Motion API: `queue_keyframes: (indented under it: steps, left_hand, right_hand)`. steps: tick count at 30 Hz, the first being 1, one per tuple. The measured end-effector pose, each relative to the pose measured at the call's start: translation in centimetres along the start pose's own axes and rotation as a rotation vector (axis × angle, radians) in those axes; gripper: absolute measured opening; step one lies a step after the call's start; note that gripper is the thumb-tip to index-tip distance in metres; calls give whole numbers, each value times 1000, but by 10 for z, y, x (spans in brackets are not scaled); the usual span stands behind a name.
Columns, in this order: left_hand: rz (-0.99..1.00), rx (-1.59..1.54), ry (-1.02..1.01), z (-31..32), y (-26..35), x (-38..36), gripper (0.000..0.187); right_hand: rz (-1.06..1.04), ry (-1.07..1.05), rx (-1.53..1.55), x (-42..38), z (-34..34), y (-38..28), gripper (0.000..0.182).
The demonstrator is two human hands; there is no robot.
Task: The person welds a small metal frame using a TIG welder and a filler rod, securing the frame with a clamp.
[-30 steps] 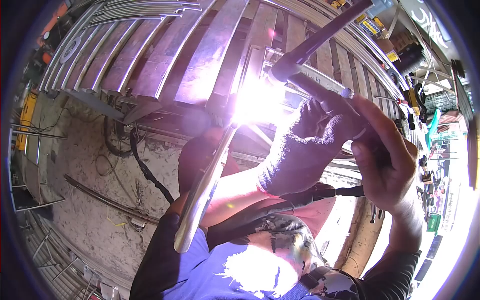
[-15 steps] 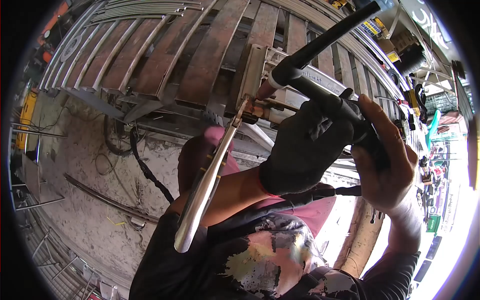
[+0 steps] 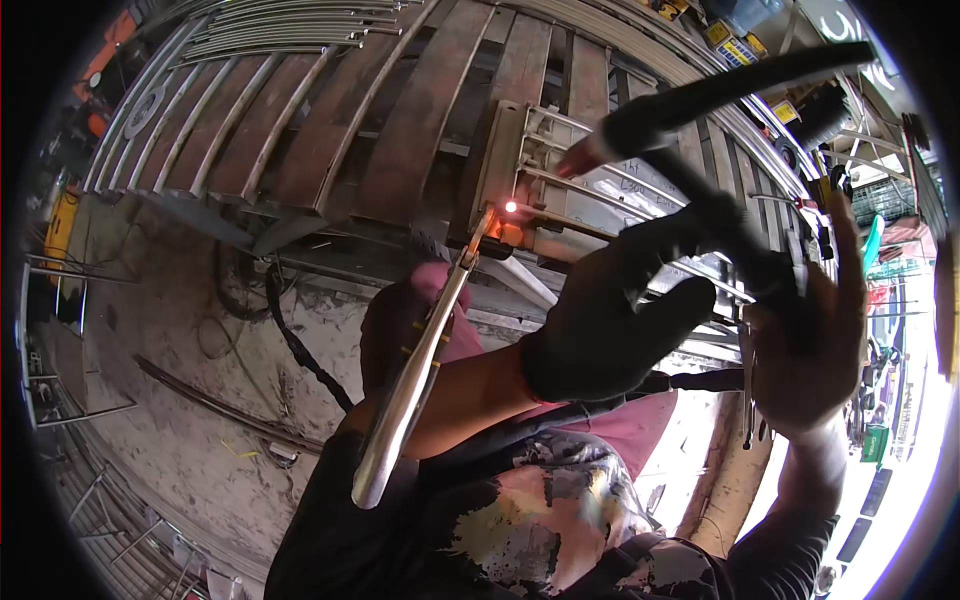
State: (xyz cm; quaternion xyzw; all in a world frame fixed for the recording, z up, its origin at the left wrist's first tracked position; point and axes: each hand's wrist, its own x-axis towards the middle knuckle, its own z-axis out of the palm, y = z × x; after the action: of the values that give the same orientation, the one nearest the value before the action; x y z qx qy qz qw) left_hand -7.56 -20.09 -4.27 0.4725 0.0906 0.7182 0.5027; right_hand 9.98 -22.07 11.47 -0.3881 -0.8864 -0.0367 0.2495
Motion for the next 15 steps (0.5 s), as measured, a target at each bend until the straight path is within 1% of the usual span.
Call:
queue_keyframes:
  steps: [1, 3, 4, 7, 8, 12, 15]
  left_hand:
    - [-76, 256, -131, -7, 13, 1, 55]
    - [173, 437, -255, -8, 4, 4, 54]
    - [172, 441, -317, -8, 3, 7, 48]
    - [293, 672, -472, -5, -6, 4, 45]
    - [303, 796, -519, -1, -5, 6, 43]
    - [367, 956, -607, 4, -12, 3, 40]
    - [392, 835, -626, 8, -12, 0, 37]
  right_hand:
    - [42, 27, -42, -7, -12, 4, 70]
    - [143, 87, -135, -24, -42, 14, 66]
    - [203, 115, -201, -35, -61, 20, 64]
    - [378, 177, -402, -72, -119, 30, 59]
    - [435, 187, -471, -85, -137, 31, 57]
    - [635, 202, -725, -142, -203, 14, 51]
    - [765, 188, -877, -177, -235, -12, 48]
